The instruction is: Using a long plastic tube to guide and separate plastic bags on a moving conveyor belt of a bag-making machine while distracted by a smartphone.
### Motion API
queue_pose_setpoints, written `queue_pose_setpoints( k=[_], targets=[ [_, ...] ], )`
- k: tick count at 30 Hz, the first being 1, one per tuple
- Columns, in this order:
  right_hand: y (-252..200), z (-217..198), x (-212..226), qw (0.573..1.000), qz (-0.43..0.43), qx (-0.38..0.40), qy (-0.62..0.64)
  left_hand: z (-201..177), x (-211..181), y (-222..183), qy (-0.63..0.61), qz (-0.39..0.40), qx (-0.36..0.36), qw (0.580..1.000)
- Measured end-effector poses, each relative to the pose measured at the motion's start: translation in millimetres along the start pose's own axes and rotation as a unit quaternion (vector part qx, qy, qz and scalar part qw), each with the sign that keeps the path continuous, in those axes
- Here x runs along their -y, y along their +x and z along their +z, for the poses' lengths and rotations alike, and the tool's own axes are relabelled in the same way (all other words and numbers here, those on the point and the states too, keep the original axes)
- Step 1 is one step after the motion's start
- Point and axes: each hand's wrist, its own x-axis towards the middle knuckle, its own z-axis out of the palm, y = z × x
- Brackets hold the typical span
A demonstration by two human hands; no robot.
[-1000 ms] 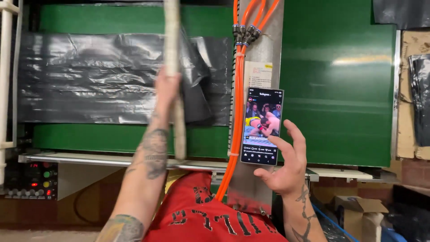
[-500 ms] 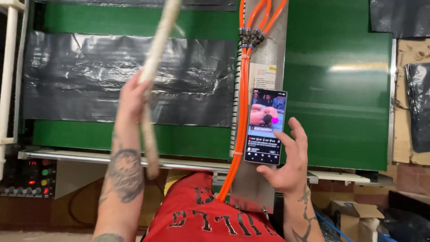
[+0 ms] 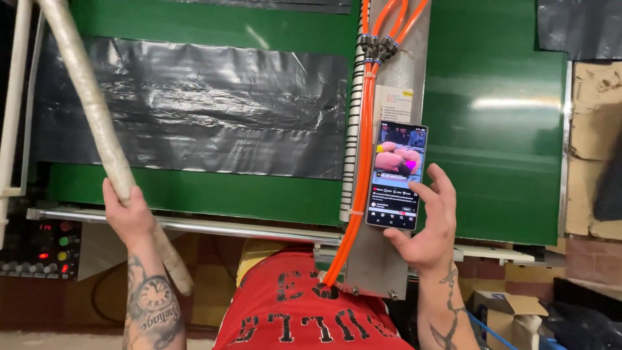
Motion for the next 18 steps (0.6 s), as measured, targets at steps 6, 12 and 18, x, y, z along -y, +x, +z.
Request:
queue_pose_setpoints(
  k=[6,12,18],
  targets=[
    [-10.0,7.8,-5.5,0.969,-0.182,-0.165,0.035,0.2,27.9,9.5,-0.063,0.091,-0.084,0.99],
    [-12.8,7.0,-9.8,0.978,-0.125,-0.166,0.007,7.2,26.7,40.2,-0.036,0.051,-0.102,0.993],
    [-10.7,7.4,-12.7,0.982,-0.093,-0.164,0.018,60.5,-128.0,30.2,0.068,0.024,0.037,0.997]
  ],
)
